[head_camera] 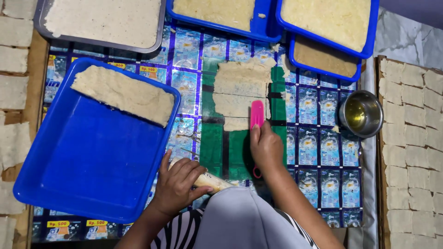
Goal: Preparing and cutting thin sheets of pastry dough using a rolling pin and a scraper.
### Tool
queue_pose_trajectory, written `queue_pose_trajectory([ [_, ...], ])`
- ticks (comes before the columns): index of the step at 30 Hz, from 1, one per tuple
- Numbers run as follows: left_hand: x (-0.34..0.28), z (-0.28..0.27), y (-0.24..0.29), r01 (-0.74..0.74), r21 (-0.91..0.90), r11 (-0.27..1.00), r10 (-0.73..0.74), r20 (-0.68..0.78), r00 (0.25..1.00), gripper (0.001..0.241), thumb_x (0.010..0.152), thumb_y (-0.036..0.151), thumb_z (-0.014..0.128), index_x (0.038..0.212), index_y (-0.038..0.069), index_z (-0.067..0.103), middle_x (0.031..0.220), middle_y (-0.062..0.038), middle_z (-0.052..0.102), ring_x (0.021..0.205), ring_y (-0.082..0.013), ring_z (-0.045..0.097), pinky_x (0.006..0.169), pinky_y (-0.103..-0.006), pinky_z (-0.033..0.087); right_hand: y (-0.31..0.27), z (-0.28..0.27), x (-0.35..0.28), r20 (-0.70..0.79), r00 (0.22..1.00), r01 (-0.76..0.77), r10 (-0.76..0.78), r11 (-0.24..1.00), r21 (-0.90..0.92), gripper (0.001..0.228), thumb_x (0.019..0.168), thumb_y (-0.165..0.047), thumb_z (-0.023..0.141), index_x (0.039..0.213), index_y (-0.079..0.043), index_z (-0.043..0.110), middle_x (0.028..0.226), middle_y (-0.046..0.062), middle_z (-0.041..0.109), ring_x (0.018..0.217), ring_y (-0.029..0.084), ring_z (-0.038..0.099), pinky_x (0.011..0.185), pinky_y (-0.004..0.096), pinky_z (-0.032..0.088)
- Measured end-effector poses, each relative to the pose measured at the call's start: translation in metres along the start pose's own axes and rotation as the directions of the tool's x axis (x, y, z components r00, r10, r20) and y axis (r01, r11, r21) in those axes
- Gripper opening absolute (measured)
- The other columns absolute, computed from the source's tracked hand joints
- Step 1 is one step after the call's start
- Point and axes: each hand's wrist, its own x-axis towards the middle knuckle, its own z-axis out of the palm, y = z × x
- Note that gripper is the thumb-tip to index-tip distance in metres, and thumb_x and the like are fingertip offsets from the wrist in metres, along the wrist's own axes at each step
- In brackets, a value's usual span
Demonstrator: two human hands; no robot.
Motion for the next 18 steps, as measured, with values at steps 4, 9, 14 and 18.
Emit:
queue_pose_trajectory([
  [4, -0.004, -0.007, 0.008, 0.019, 0.032, 0.999, -0.019, 0.014, 1.0, 0.04, 0.089, 0.052, 0.07, 0.107, 0.016, 0.07, 0.106, -0.001, 0.07, 0.111, -0.0216, 0.062, 0.122, -0.0613, 0.016, -0.005, 0.025, -0.031, 0.059, 0.998, -0.02, 0.023, 0.999, -0.049, 0.022, 0.101, -0.027, 0.055, 0.096, -0.006, 0.058, 0.062, 0.022, 0.066, 0.052, 0.048, 0.061, 0.049, 0.058, 0.045],
  [9, -0.019, -0.006, 0.006, 0.033, 0.042, 0.999, -0.034, 0.027, 0.999, 0.039, 0.092, 0.051, 0.066, 0.109, 0.017, 0.072, 0.109, -0.001, 0.071, 0.115, -0.0212, 0.062, 0.122, -0.0608, 0.014, -0.023, 0.032, -0.048, 0.07, 0.996, 0.057, -0.057, 0.998, 0.009, 0.018, 0.102, -0.021, 0.056, 0.093, -0.005, 0.053, 0.06, 0.018, 0.065, 0.045, 0.041, 0.059, 0.046, 0.052, 0.044],
  [14, -0.015, -0.01, 0.006, 0.026, 0.032, 0.999, -0.026, 0.016, 1.0, 0.034, 0.092, 0.048, 0.067, 0.106, 0.017, 0.07, 0.105, 0.0, 0.07, 0.114, -0.0209, 0.062, 0.122, -0.0622, 0.015, -0.025, 0.038, -0.05, 0.071, 0.995, 0.069, -0.065, 0.997, -0.047, 0.016, 0.102, -0.02, 0.054, 0.096, -0.005, 0.053, 0.061, 0.019, 0.066, 0.047, 0.043, 0.06, 0.046, 0.054, 0.045],
  [18, -0.014, -0.01, 0.004, 0.014, 0.021, 1.0, -0.015, 0.004, 1.0, 0.034, 0.093, 0.048, 0.066, 0.107, 0.017, 0.069, 0.106, 0.0, 0.069, 0.114, -0.0208, 0.062, 0.122, -0.0613, 0.015, -0.029, 0.041, -0.049, 0.064, 0.994, 0.097, -0.09, 0.989, -0.115, 0.015, 0.101, -0.019, 0.054, 0.1, -0.003, 0.054, 0.058, 0.019, 0.065, 0.043, 0.043, 0.059, 0.043, 0.054, 0.044],
])
